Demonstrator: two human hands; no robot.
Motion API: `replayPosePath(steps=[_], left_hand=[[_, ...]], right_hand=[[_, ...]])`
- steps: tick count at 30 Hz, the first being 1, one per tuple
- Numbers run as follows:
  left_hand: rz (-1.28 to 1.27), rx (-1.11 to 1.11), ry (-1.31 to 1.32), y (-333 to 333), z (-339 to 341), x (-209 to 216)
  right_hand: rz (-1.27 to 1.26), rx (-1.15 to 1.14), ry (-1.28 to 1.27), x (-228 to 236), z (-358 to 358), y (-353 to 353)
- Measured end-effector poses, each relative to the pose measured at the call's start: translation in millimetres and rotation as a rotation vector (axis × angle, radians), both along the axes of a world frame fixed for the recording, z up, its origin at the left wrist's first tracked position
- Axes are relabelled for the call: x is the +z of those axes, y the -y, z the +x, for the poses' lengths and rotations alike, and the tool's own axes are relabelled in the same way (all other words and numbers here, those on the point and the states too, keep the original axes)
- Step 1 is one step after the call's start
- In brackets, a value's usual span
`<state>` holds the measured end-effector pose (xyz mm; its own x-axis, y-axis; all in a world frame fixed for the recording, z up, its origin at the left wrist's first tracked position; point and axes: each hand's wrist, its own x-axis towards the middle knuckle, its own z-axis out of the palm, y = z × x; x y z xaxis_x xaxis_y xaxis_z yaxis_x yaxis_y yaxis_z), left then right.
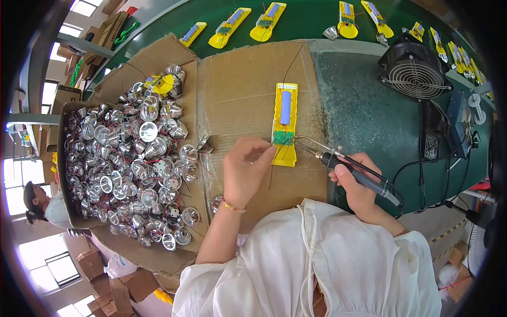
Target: Soldering electrical wires and components onto lamp circuit boards and reflectors at an assembly station.
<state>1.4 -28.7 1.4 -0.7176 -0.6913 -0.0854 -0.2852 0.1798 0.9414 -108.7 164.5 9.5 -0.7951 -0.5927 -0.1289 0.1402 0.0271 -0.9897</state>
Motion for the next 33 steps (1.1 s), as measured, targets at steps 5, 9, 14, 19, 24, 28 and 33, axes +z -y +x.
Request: replayPosePath(steps=[5,9,14,19,24,28,33], left_hand=[[0.013,0.026,0.069,3.9,3.6,2.1],[-0.12,-0.082,0.177,2.7,-4.5,4.6],[-0.155,-0.11,0.226,4.7,-8.7,6.2],[-0.078,-0.093,0.253,4.5,-12.4,7.8],[-0.034,-0.08,0.242,7.6,-10.5,2.1],[-0.023,-0.08,0.248,7.3,-11.3,4.6],[-0.093,-0.094,0.242,5.0,-12.0,6.6]], right_hand=[[0.003,0.055,-0.048,-1.1,-1.4,1.6],[0.027,0.086,-0.117,-8.5,-1.0,8.0],[0.024,0.078,-0.096,-7.7,-0.3,13.3],[0.026,0.08,-0.086,-16.6,-1.8,14.4],[-0.02,-0.05,0.072,-5.9,1.2,15.4],[-0.023,-0.064,0.016,-4.0,-2.9,3.4],[-0.031,-0.093,0.041,-10.2,-9.1,-6.1]])
